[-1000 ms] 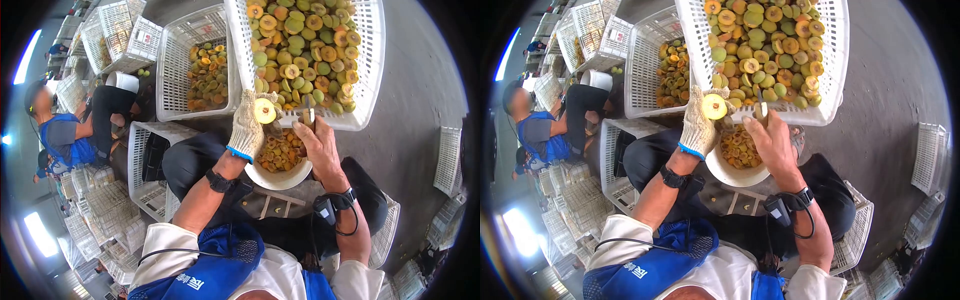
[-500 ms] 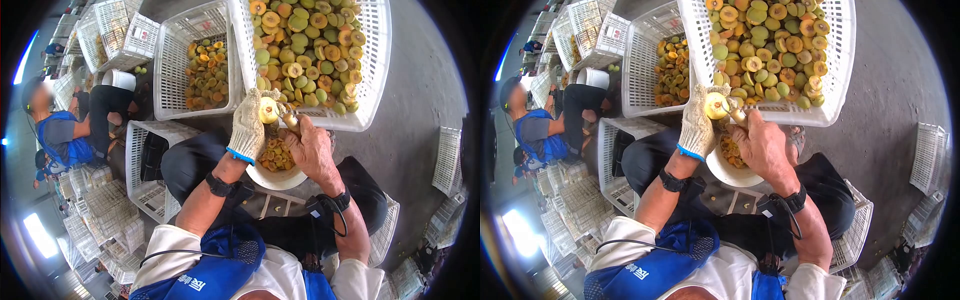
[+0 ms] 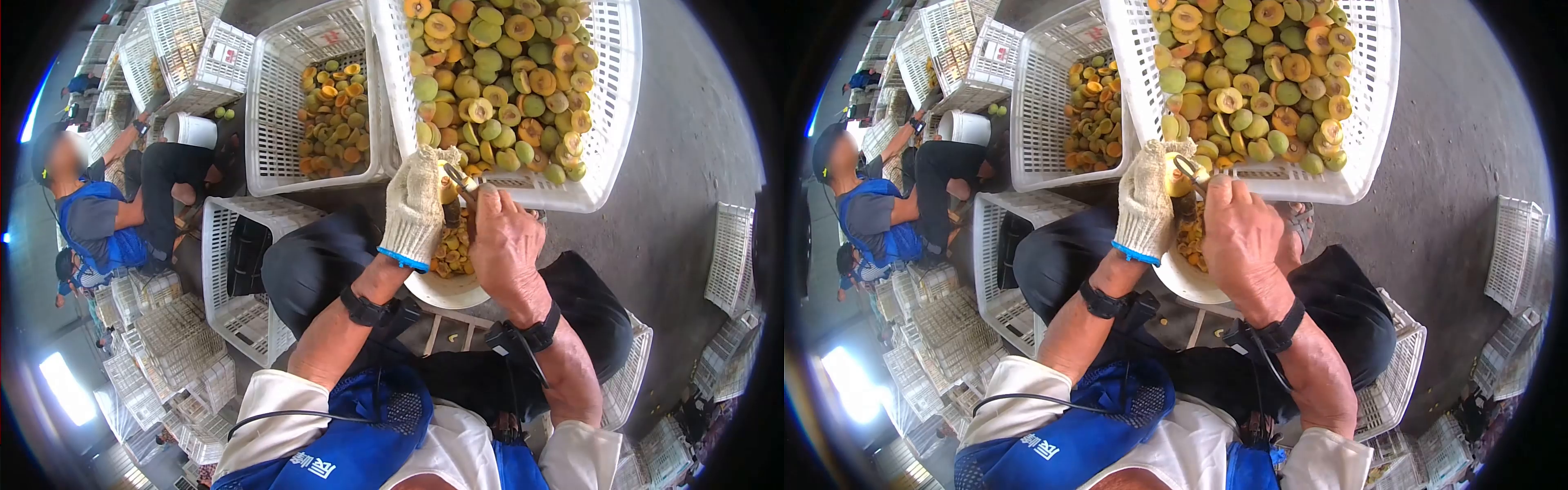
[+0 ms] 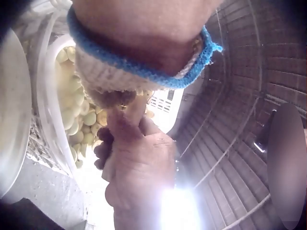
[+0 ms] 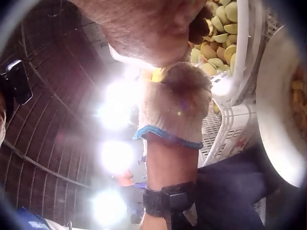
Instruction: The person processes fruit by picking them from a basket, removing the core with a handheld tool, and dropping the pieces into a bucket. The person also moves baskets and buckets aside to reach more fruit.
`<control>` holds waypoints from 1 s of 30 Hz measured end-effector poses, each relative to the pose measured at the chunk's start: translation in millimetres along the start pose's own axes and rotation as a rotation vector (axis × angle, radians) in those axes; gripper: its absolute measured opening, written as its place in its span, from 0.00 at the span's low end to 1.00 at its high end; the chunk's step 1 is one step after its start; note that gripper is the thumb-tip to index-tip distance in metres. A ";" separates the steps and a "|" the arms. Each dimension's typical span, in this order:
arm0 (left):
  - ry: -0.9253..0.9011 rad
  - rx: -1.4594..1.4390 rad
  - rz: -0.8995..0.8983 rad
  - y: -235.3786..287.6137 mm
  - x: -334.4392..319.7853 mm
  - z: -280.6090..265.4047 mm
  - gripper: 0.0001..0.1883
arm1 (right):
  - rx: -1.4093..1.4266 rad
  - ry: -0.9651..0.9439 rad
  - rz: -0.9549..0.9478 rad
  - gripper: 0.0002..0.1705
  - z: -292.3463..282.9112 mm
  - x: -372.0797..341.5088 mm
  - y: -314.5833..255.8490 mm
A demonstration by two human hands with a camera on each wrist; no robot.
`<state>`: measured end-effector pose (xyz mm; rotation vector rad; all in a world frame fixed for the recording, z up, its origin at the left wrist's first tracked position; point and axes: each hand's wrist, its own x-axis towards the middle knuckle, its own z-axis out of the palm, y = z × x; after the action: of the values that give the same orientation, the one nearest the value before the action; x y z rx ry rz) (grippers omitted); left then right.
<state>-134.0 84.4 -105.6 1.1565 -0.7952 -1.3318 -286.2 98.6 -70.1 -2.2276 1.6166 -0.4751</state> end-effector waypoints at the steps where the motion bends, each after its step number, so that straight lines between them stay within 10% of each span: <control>1: -0.002 0.080 0.048 -3.4 -1.0 -0.1 0.22 | 0.000 -0.002 0.004 0.20 4.3 -0.9 -1.8; 12: 0.028 0.132 0.025 2.6 3.5 -5.2 0.20 | -0.044 -0.031 -0.054 0.21 6.1 -1.3 -13.5; 13: -0.051 0.693 0.451 8.4 7.4 -7.9 0.20 | -0.037 -0.045 -0.055 0.21 4.4 -2.9 -12.5; 16: -0.066 0.166 -0.004 2.4 8.1 -12.7 0.20 | -0.095 0.005 -0.141 0.19 7.5 -6.9 -0.5; 22: -0.192 0.297 -0.023 3.4 14.5 -23.2 0.20 | 0.136 -0.117 -0.061 0.13 -2.0 -11.0 6.6; 24: -0.386 0.523 0.258 5.4 16.0 -23.7 0.19 | 0.150 -0.130 -0.058 0.13 -5.9 -12.4 10.2; 30: -0.416 0.380 0.034 16.9 17.8 -16.3 0.19 | 0.425 -0.397 0.198 0.14 -21.2 -8.8 3.4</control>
<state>-111.1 67.7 -97.4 1.1600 -1.4108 -1.4527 -301.4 104.2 -53.5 -1.6991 1.3579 -0.2673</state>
